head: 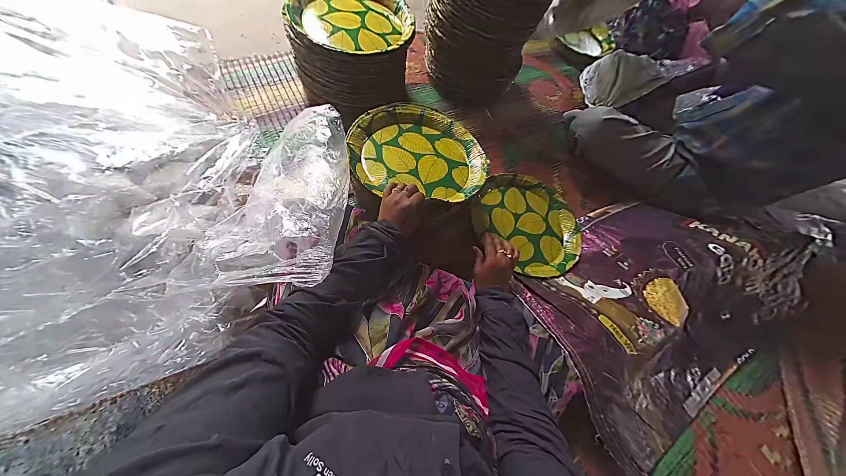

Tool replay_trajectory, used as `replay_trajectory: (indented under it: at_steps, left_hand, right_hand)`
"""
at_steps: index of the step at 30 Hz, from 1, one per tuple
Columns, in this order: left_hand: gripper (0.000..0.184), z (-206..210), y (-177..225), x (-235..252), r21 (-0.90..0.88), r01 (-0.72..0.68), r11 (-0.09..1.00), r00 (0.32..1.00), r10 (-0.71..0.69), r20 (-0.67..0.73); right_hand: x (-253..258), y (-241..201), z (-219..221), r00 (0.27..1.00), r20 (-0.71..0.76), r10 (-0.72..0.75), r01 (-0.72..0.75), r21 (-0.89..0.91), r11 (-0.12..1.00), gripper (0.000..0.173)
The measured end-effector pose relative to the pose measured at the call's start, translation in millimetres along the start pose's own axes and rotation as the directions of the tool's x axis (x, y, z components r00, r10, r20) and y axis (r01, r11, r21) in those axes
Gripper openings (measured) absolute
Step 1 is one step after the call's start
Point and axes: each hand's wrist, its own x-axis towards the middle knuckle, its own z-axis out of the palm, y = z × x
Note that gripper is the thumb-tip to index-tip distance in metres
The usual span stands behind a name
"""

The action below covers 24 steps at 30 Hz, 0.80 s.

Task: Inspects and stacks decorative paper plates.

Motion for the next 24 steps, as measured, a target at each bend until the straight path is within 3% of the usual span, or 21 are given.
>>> replay_trajectory:
  at_steps: [1,3,4,6,9,12,13,15,16,17,18,20,21,22,24]
  left_hand:
    - [0.019,2.2,-0.6,-1.2,0.037,-0.099,0.994,0.984,0.103,-0.143]
    - [0.012,-1.4,5.2,-0.1,0.079,-0.312,0.947,0.892,0.321,-0.320]
    - [0.012,-5.4,12.9,-1.3,0.062,-0.413,0.909,0.843,0.407,-0.351]
    - [0.014,-11.7,35.6,-10.7,0.010,-0.540,0.842,0.778,0.503,-0.377]
    - [0.015,-10.0,54.8,-20.2,-0.042,-0.508,0.860,0.775,0.435,-0.459]
    - [0.038,-3.1,44.3,-11.3,0.012,-0.345,0.938,0.848,0.317,-0.425]
    - [0.046,-1.0,38.7,-9.1,-0.007,-0.273,0.962,0.904,0.254,-0.344]
    - [0.056,1.2,25.6,-7.3,-0.053,-0.083,0.995,0.997,0.083,0.007]
    - [0.051,1.5,19.5,-4.3,-0.034,0.029,0.999,0.974,-0.021,0.227]
    - [0.038,2.9,14.4,0.7,0.017,0.124,0.992,0.906,-0.120,0.406]
    - [0.031,5.9,11.4,5.0,0.089,0.176,0.980,0.839,-0.196,0.507]
    - [0.026,8.4,11.5,10.1,0.165,0.218,0.962,0.783,-0.273,0.559]
    - [0.025,7.6,13.1,10.8,0.181,0.221,0.958,0.782,-0.285,0.554]
    - [0.025,6.5,14.2,10.9,0.187,0.220,0.957,0.786,-0.287,0.548]
    - [0.026,3.8,14.9,12.1,0.184,0.242,0.953,0.779,-0.304,0.548]
  right_hand:
    - [0.2,-3.0,-5.1,0.994,-0.109,-0.029,0.028,-0.009,1.000,0.052]
    - [11.0,-17.9,-28.4,0.966,-0.234,-0.110,0.102,-0.047,0.994,0.069]
    - [18.9,-27.4,-43.2,0.954,-0.242,-0.178,0.166,-0.073,0.983,0.069]
    - [34.1,-45.2,-69.8,0.924,-0.196,-0.328,0.324,-0.052,0.945,0.044]
    - [60.9,-43.1,-93.0,0.903,-0.080,-0.423,0.429,0.084,0.899,0.032]
    - [76.2,-17.5,-98.1,0.955,-0.071,-0.287,0.286,-0.024,0.958,0.037]
    - [79.0,-8.5,-97.0,0.981,-0.047,-0.191,0.186,-0.081,0.979,0.041]
    - [78.1,7.4,-87.4,0.997,0.056,0.054,-0.042,-0.192,0.980,0.046]
    - [74.2,12.3,-81.2,0.968,0.163,0.192,-0.150,-0.241,0.959,0.048]
    - [68.2,17.9,-71.9,0.911,0.280,0.304,-0.224,-0.283,0.933,0.048]
    - [59.3,25.3,-58.7,0.839,0.386,0.384,-0.266,-0.324,0.908,0.047]
    - [38.8,39.6,-30.4,0.668,0.574,0.474,-0.313,-0.361,0.878,0.052]
    - [31.4,44.6,-20.5,0.593,0.638,0.490,-0.330,-0.363,0.872,0.066]
    - [26.7,47.0,-15.5,0.557,0.666,0.496,-0.346,-0.357,0.868,0.075]
    - [25.4,45.4,-15.9,0.566,0.662,0.492,-0.362,-0.338,0.869,0.078]
